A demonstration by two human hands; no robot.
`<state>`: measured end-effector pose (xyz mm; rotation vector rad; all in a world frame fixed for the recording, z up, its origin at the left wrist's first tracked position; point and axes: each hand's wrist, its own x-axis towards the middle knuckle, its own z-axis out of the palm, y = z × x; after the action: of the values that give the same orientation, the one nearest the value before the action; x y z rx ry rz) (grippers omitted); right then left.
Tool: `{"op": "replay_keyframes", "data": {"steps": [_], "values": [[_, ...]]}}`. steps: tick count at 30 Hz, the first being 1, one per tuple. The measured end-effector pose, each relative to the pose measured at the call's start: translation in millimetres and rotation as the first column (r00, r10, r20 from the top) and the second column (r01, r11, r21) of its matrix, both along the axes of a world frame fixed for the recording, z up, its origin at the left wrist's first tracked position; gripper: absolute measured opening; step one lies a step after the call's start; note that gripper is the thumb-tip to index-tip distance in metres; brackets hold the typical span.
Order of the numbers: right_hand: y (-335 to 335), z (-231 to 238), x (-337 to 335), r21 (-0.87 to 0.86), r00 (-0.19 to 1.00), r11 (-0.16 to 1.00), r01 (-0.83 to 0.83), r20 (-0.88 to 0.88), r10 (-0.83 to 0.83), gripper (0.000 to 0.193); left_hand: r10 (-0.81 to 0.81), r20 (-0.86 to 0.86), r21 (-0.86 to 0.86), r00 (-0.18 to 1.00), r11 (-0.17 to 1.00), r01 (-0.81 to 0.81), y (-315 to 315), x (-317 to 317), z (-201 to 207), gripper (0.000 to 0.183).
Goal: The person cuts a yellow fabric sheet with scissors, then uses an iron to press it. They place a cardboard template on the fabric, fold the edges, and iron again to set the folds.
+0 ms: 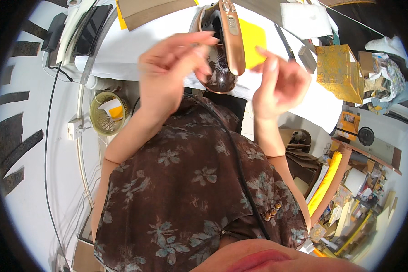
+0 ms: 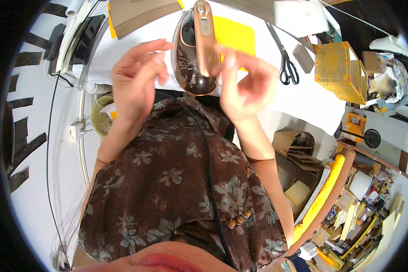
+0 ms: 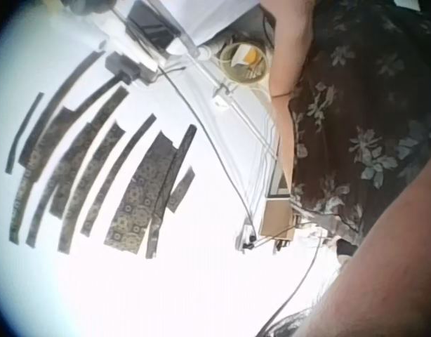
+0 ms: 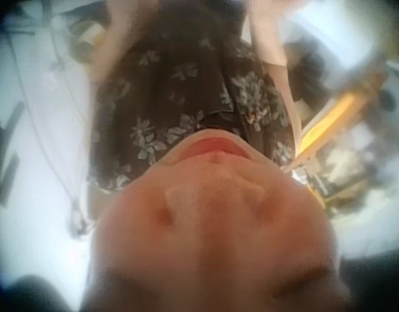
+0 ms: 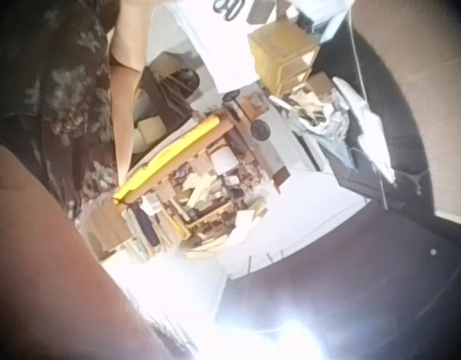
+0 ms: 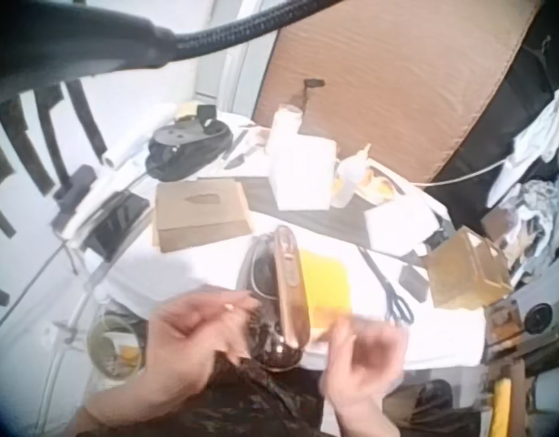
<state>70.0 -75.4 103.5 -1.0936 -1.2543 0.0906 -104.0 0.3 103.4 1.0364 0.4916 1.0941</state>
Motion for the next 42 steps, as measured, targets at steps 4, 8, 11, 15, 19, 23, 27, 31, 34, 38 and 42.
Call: {"op": "replay_keyframes", "data": {"steps": [4, 8, 11, 15, 19, 23, 27, 31, 34, 38, 42], "values": [[52.3, 8.9, 25.3, -0.283, 0.937, 0.918, 0.277, 0.292, -0.193, 0.057, 0.097, 0.155, -0.044, 0.983, 0.995, -0.091, 31.8, -23.7, -36.2, 0.02], [76.5, 24.6, 21.4, -0.666, 0.937, 0.706, 0.24, 0.35, 0.012, 0.053, 0.18, -0.068, 0.003, 0.981, 0.984, -0.181, 42.6, -35.8, -67.7, 0.029], [79.9, 16.8, 30.1, -0.749, 0.943, 0.623, 0.225, 0.329, 0.055, 0.065, 0.337, -0.228, 0.154, 0.913, 0.939, -0.308, 38.6, -13.6, -66.8, 0.009], [75.2, 9.6, 45.3, -0.742, 0.948, 0.628, 0.234, 0.318, 0.023, 0.07, 0.341, -0.22, 0.331, 0.914, 0.907, -0.259, 41.9, 5.1, -85.2, 0.018], [67.7, 10.4, 65.7, -0.79, 0.973, 0.584, 0.186, 0.23, 0.001, 0.068, 0.342, -0.434, 0.478, 0.834, 0.872, -0.109, 40.1, 13.1, -85.1, 0.027], [68.3, 6.8, 67.0, -0.779, 0.986, 0.615, 0.125, 0.168, 0.012, 0.067, 0.391, -0.532, 0.59, 0.751, 0.807, -0.003, 49.1, 21.1, -97.7, 0.035], [77.9, 0.5, 67.1, -0.765, 0.998, 0.642, -0.039, 0.003, 0.064, 0.065, 0.286, -0.585, 0.462, 0.759, 0.887, 0.021, 54.5, 27.2, -98.5, 0.037], [91.0, 20.0, 40.9, -0.775, 1.0, 0.632, -0.006, 0.008, 0.02, 0.066, 0.368, -0.532, 0.494, 0.763, 0.866, -0.073, 60.7, 29.1, -110.4, 0.037], [94.8, 17.3, 31.8, -0.757, 1.0, 0.653, 0.008, 0.02, 0.011, 0.064, 0.343, -0.527, 0.441, 0.777, 0.893, -0.095, 63.0, 25.5, -113.8, 0.034], [92.6, 19.1, 20.7, -0.775, 1.0, 0.631, -0.008, 0.005, 0.019, 0.064, 0.339, -0.456, 0.394, 0.823, 0.906, -0.155, 65.6, 24.0, -118.9, 0.035], [83.7, 31.0, 14.2, -0.832, 0.997, 0.548, -0.082, -0.071, 0.041, 0.064, 0.295, -0.405, 0.308, 0.865, 0.935, -0.174, 66.1, 21.8, -124.0, 0.034]]}}
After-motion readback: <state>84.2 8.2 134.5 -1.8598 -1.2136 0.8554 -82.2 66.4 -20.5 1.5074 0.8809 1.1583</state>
